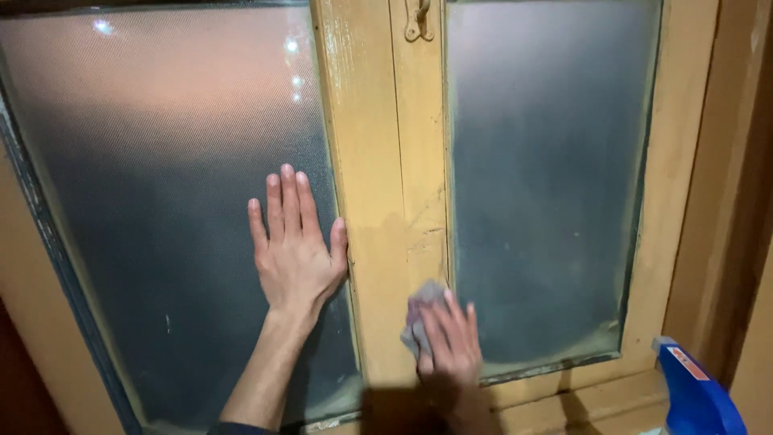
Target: The person cleans a wooden-framed window with multiple glass panes. They spray cleaning solution from a blue bottle onto the glass and wipe the surface with a cloth, working across different panes and the frame. The person repeats spraying and wiping motions throughout the clip.
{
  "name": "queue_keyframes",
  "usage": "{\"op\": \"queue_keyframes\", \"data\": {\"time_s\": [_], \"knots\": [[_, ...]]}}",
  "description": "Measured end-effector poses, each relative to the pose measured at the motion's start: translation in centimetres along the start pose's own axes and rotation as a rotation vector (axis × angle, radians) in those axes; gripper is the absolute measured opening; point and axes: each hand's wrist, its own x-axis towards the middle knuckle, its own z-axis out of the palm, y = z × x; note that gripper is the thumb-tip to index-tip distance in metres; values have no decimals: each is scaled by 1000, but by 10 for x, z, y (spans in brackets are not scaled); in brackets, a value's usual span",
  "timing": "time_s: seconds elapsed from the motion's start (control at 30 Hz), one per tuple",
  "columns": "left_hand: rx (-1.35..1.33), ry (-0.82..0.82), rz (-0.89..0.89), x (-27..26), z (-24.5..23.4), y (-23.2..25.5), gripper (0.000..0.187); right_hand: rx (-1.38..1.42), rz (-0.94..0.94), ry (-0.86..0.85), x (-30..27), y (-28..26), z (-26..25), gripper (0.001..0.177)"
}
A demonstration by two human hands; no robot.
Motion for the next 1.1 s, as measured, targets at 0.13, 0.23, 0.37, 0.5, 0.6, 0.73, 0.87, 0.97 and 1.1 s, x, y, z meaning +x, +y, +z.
{"op": "queue_keyframes", "data": {"time_s": [0.13, 0.23, 0.37, 0.5, 0.6, 0.73, 0.87, 0.97, 1.1], "knots": [[-42, -17, 3, 2, 0, -1, 73, 240, 0, -264, -50, 11, -24, 43], [-81, -43, -1, 0, 1, 0, 73, 339, -21, -333, -52, 15, -41, 60], [-93, -104, -8, -8, 0, -2, 73, 335, -57, -294, -55, 9, -48, 59], [-77, -94, -24, -12, -3, 0, 73, 383, -89, -319, -46, 15, -36, 56], [-60, -52, 4, -10, 5, 0, 71, 322, -120, -188, 1, 16, -13, 47], [-31, -3, -12, -14, 25, -5, 75, 131, 25, 48, 91, 8, 17, 41], [-42, -31, -25, -16, 27, -5, 76, 247, 100, 28, 83, -18, 10, 49], [-33, -25, -25, -16, 26, -4, 74, 332, -40, -80, 3, -31, 11, 44], [-39, 0, -14, -14, 25, -4, 74, 419, -276, -206, -54, -8, 38, 43]]}}
